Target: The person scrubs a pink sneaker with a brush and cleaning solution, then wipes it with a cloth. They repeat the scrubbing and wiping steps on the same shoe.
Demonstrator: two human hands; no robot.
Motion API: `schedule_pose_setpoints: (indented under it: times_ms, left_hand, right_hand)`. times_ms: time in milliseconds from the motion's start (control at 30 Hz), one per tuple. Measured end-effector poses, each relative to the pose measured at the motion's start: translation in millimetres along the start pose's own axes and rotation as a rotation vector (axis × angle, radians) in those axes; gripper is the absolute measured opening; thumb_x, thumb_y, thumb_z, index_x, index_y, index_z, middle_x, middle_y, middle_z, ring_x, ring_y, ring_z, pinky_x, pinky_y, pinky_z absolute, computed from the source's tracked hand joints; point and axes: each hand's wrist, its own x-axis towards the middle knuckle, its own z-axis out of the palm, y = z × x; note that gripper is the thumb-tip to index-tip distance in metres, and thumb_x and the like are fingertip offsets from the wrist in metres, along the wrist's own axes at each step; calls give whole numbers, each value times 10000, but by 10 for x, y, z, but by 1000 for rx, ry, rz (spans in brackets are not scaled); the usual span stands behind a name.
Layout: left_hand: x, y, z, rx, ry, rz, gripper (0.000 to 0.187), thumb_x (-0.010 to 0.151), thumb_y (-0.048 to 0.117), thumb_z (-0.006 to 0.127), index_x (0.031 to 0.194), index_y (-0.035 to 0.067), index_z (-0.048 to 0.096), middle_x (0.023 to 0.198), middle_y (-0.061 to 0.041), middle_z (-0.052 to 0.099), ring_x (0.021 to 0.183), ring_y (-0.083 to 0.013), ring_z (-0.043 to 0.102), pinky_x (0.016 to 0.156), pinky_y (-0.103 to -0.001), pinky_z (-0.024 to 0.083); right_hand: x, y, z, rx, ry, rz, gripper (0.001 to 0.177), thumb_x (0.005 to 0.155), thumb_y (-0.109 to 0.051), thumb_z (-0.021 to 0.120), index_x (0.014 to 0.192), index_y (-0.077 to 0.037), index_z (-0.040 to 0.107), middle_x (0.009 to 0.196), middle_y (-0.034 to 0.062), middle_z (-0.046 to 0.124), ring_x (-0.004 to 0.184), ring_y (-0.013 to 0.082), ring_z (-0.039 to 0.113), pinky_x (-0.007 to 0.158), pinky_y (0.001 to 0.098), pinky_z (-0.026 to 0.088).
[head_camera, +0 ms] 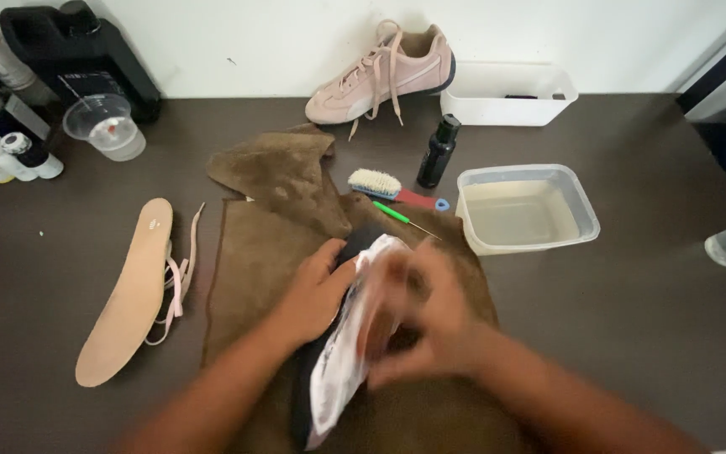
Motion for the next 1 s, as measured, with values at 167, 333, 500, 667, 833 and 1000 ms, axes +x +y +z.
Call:
schedule_pose_setpoints:
  times_ms: [167,333,500,667,833,1000]
  left_hand:
    - [36,-92,11,-41,-12,-27,310,928,347,616,1015,51,636,823,-128,631,816,-229,581,740,-403,456]
    - [57,-104,-18,58,-32,113,244,948,357,575,985,122,631,829,23,611,794,-107,524,736,-328,430]
    - [78,-226,33,89,22,-8,179,962,310,581,951,132,594,702,2,497,646,-111,415,636,-329,371]
    - [58,-123,-1,120,-9,-6,276,927,349,540,1027,115,648,868,-9,696,808,-123,576,758,-350,462]
    - [14,-3,40,50,-26,-3,203,951,272,541,972,102,649,811,-22,646,769,-134,534,725,-347,435]
    - [45,-119,21,53,2,-2,205,951,306,558,894,112,588,805,6,583,767,-112,497,724,-326,420]
  right_hand:
    - [134,-323,-14,104,-28,82,825,776,-710,732,1395,-184,589,1398,280,440,1293,488,481,1096,592,342]
    - [-6,-18,84,43,-35,-156,883,778,-798,806,1405,-215,591,1487,173,385,1355,353,472,1153,502,380]
    - [-61,-286,151,32,19,-77,1117,771,-827,772,1573,-161,372,1531,242,371,1442,432,426,1206,598,346]
    - [181,-88,-89,105,15,23,740,791,-639,785,1321,-185,539,1341,210,453,1190,377,472,1005,541,384]
    - [129,-318,-63,102,-25,29,1051,731,-694,874,1522,-168,424,1480,272,442,1368,435,515,1201,601,344]
    - [44,61,-88,-45,64,100,1028,810,-643,846,1614,-264,329,1566,247,427,1423,408,490,1193,692,290]
